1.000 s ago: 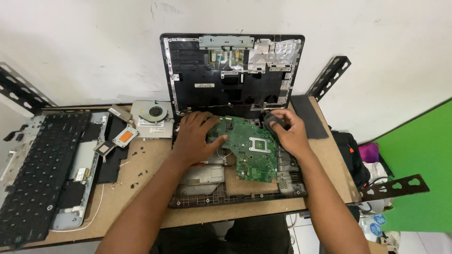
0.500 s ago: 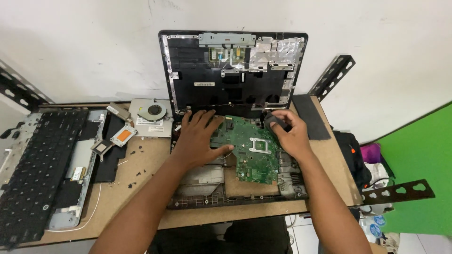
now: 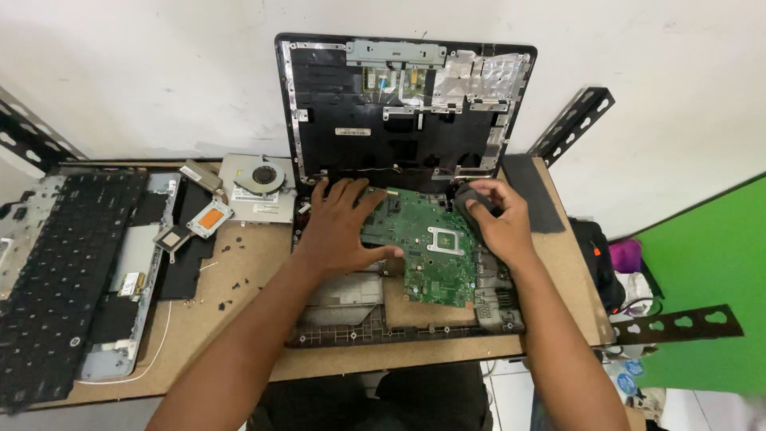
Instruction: Disassembling a laptop by removing the cooling fan and the motherboard from the chassis
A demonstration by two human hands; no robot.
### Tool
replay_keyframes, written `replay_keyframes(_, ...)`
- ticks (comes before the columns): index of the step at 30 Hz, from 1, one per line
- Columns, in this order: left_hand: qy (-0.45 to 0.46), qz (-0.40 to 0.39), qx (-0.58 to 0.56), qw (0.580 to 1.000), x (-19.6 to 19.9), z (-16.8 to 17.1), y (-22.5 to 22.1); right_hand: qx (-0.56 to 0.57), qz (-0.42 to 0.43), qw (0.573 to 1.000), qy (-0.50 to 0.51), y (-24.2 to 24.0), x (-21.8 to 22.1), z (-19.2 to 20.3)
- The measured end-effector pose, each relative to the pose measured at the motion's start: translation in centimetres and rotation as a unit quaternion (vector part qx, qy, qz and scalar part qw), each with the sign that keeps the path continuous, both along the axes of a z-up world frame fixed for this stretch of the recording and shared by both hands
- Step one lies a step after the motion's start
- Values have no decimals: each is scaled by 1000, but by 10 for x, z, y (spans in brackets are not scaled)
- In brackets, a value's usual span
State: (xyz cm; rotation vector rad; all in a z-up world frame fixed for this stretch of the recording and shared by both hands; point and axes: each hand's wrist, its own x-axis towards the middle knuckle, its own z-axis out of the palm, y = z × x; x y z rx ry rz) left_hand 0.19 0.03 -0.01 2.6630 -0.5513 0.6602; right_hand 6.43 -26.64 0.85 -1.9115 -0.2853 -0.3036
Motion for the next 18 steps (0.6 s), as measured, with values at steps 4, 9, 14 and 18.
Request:
replay_keyframes(4,-7,1,-2,1000,1,-2,-1,7,-12,1000,2,0,4,-5)
replay_keyframes(9,-5,7,8,1000,1,-1,2,13,-25,999,-21,-1,4,-3)
replay_keyframes(14,-11,4,-4,1000,1,-4,2,15,-37,999,-18,0,2,-6)
replay_keyframes(18,-12,6,1,1000,1,-4,2,15,-41,999,-14,3,0,-3)
